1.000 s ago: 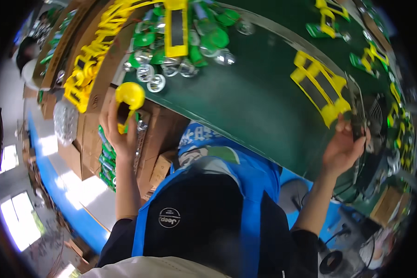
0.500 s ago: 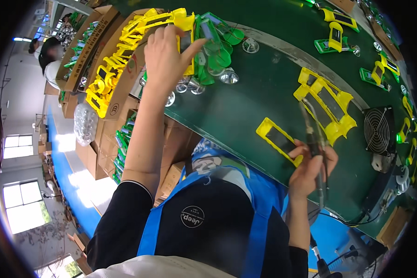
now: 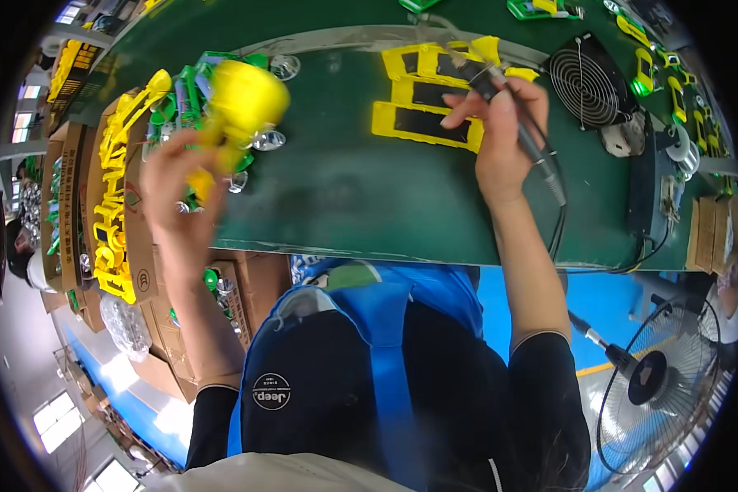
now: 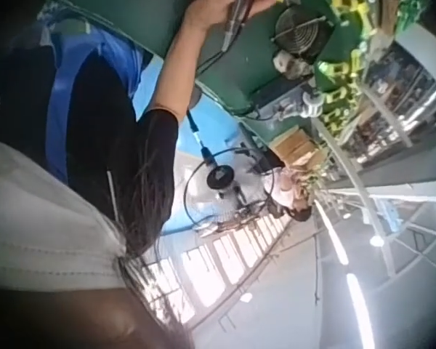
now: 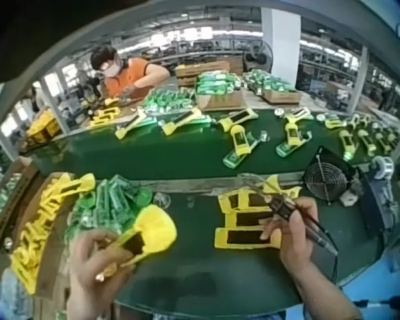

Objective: Assemble solar-powered flashlights by soldering components and fitting them into the casing.

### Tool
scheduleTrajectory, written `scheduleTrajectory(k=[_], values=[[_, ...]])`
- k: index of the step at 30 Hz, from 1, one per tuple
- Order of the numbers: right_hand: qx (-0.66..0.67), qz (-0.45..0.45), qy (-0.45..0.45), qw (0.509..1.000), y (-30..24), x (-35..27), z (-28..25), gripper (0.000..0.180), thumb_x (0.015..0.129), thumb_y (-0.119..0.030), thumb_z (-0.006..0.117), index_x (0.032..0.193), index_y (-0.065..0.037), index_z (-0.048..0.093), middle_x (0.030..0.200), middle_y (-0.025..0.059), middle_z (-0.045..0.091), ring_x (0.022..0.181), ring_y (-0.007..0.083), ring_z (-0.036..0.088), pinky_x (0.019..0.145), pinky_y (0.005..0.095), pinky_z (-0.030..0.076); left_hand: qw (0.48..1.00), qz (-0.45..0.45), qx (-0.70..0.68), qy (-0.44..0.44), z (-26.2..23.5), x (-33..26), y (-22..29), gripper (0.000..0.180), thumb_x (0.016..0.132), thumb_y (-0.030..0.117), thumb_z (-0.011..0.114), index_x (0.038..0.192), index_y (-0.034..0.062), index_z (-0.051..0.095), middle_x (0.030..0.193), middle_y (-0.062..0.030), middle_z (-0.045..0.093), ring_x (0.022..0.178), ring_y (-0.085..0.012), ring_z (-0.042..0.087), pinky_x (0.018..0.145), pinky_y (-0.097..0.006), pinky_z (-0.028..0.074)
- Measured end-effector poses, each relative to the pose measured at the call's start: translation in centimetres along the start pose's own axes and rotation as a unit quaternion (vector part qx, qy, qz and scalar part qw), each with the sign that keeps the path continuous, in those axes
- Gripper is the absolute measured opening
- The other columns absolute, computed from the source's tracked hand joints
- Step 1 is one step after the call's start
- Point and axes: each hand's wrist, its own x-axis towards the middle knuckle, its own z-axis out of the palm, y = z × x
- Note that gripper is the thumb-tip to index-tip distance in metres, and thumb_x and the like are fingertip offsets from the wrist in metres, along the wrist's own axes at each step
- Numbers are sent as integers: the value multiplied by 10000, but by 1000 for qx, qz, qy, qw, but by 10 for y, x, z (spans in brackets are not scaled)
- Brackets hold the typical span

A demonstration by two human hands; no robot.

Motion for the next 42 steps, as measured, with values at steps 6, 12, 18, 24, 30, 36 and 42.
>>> scheduleTrajectory(k=[6,12,18,24,30,36,42], values=[[58,12,9,998,-41,-3,-22,327,953,-336,378,1178,-99,402,966,112,577,734,219,574,815,464,468,943,216,-168,-191,107,-19,77,134,706,190,528,796,123,601,998,-88,534,965,-235,495,803,-387,366],[-22,74,10,997,-56,-51,-6,352,947,-327,398,1171,-59,353,941,129,547,614,185,557,763,460,489,981,196,1,3,72,40,25,228,638,140,633,861,106,607,836,-80,589,766,-261,580,677,-374,438],[-28,119,9,992,-25,-61,-8,340,932,-314,437,1145,-62,356,938,135,555,606,199,569,818,478,483,951,97,282,-82,-35,77,-112,219,710,26,624,901,131,647,862,-56,572,850,-252,536,730,-378,423],[9,85,45,995,-10,-35,-2,286,965,-257,359,1177,-65,370,977,125,558,680,203,581,836,473,479,906,225,258,-248,-18,84,-119,387,655,26,629,1006,188,616,900,-48,546,906,-262,521,772,-372,423],[0,91,27,995,-5,-28,-4,269,963,-238,377,1170,-66,378,965,135,557,712,216,585,824,463,485,877,212,209,-377,-29,109,-128,354,695,143,653,1044,146,595,1174,-105,462,1109,-277,402,875,-390,345],[23,74,51,996,-4,-27,-5,258,962,-232,387,1167,-76,382,968,140,555,727,237,590,786,487,494,898,239,113,-352,-43,121,-103,397,714,169,654,1096,108,566,1328,-131,377,1295,-314,261,986,-440,293],[132,112,16,985,-4,-16,-10,295,956,-273,398,1194,-98,412,969,128,549,736,241,575,755,470,491,937,247,13,-246,28,50,15,292,626,187,678,894,99,601,746,-51,556,739,-212,573,706,-359,411]])
